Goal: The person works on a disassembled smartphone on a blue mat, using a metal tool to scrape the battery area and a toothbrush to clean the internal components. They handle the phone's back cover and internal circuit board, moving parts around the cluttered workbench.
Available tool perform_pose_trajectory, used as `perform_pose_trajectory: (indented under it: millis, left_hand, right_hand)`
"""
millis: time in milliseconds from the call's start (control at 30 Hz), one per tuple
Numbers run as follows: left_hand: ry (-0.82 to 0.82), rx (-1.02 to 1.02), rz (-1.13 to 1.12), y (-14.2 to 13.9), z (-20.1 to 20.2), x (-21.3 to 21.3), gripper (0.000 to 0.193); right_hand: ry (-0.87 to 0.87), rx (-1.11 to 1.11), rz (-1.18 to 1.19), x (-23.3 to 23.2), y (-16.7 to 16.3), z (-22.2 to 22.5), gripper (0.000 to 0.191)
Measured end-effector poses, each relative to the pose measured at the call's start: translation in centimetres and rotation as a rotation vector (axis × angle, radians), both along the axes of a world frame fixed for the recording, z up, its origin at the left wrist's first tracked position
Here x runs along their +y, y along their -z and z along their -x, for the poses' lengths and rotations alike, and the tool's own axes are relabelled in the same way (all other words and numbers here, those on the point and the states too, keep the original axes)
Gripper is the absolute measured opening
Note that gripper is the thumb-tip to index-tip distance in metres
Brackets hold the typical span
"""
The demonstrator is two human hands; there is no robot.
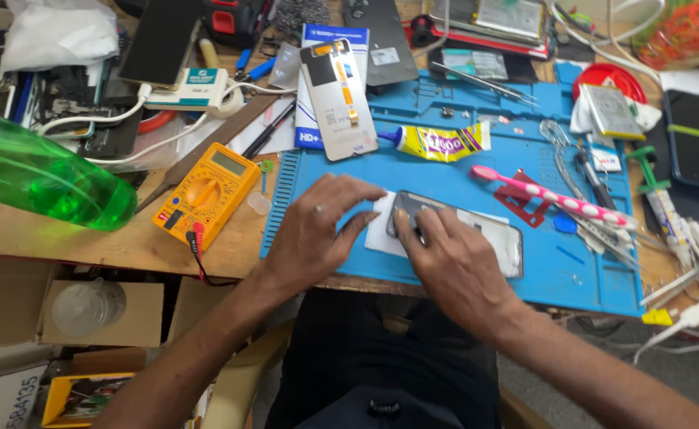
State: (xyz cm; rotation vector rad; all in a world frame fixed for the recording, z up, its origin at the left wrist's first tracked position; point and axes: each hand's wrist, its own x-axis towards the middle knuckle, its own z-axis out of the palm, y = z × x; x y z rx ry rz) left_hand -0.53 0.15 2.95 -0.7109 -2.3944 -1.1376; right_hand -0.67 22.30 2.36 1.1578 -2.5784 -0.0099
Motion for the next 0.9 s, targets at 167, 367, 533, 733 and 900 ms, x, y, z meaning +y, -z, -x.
perform_pose_trajectory:
  millis: [167,367,533,733,900]
  left_hand:
    - [0.018,-0.046,0.087,1.4,-1.0,-0.8,0.031]
    - [0.028,-0.063,0.154,2.0,-1.4,-0.9,0.034]
    - [0.025,-0.030,0.344,1.9,-1.8,-0.6,0.032]
    - [0.038,-0.068,0.326,1.5,-2.0,-0.6,0.032]
    - [-0.017,-0.321,-0.048,0.6,-1.6,-0.8,0.030]
  right_hand:
    - [0.051,-0.077,0.083,-0.5,0.5,-1.1,0.046]
    - [0.139,-0.337,0.303,1.9,-1.5,0.0,0.037]
    - [0.021,-0.238,0.257,3.4,-0.7,1.0,0.043]
    - [0.023,-0.246,0.180,3.6,-0.8,1.4,0.051]
    - [0.062,-0.439,0.251,4.6,-0.7,2.5,0.058]
